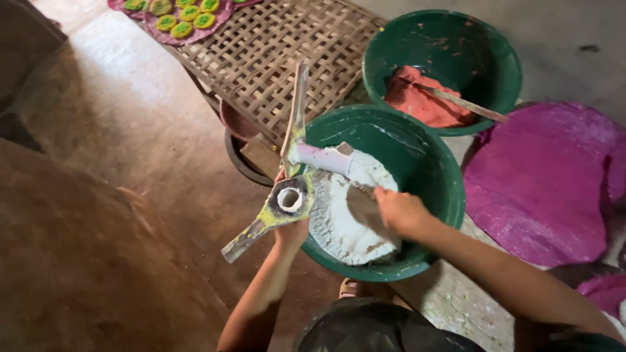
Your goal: The person shapes and details circles of colored dough on a textured surface using a circular mold and a multi-pronged wooden press, alternating between applying pressure to the dough and refilling the tool with additional dough from a bucket.
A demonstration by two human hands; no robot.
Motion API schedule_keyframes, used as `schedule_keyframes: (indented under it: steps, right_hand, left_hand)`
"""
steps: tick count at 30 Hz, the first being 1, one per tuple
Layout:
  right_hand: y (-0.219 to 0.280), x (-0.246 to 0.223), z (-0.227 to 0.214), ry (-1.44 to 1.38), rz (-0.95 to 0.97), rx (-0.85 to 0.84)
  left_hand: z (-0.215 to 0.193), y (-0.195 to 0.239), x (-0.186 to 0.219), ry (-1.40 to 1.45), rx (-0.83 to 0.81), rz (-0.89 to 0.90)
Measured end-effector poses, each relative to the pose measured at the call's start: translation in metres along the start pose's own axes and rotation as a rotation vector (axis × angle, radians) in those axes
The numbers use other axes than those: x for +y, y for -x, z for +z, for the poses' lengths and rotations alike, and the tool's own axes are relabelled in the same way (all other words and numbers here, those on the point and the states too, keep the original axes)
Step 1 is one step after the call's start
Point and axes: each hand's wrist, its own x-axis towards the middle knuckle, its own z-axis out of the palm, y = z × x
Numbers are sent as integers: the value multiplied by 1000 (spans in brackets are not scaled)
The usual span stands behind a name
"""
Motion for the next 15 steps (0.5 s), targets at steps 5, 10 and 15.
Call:
schedule_keyframes:
  steps: [5, 10, 15]
  right_hand:
    - [-22, 5, -26, 82, -115, 83]
    - [-59, -24, -11, 292, -327, 138]
    - [-40, -30, -2, 269, -391, 17]
  left_hand:
    - [-7, 11, -9, 83, 18, -217]
    - [-2, 7, -10, 122, 43, -54]
    - [-1, 5, -1, 18, 11, -89]
